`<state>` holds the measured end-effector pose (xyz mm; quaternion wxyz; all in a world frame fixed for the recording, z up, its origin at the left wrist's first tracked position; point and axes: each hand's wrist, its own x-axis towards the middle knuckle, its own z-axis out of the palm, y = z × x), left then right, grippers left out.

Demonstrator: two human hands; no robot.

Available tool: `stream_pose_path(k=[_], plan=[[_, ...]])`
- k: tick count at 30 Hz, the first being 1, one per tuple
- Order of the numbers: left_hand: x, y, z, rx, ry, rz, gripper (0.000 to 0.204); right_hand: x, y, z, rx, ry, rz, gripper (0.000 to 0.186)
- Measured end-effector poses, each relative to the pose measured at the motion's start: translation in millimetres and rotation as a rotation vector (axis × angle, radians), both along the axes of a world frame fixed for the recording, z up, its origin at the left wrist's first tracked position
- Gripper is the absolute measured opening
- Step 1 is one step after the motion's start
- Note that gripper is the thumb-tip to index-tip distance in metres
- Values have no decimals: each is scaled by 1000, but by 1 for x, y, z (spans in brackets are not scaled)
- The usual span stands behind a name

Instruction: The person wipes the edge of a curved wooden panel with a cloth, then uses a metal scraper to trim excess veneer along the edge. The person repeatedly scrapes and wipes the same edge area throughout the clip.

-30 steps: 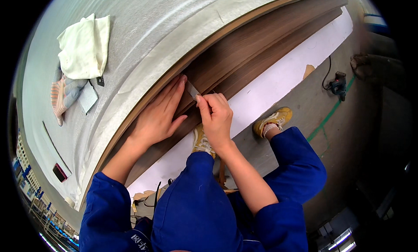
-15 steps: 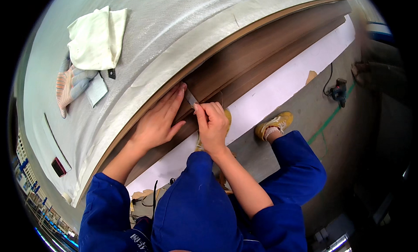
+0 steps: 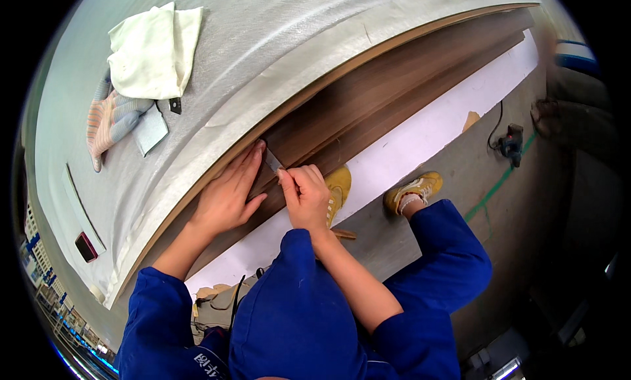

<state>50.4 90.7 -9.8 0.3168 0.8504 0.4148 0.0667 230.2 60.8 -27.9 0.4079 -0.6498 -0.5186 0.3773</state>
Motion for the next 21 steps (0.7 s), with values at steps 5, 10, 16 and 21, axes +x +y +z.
stream_pose_path(k=[5, 10, 16, 21], plan=[[17, 18, 1, -21, -47, -20, 90, 23, 15, -5, 10, -60, -2, 19], [51, 43, -2, 63, -11, -43, 93, 51, 37, -6, -19, -57, -68, 20], [81, 64, -8, 109, -106, -52, 95, 83, 55, -15, -44, 1, -111, 23], [81, 64, -7, 120, -92, -56, 93, 81, 53, -13, -79, 44, -126, 23]])
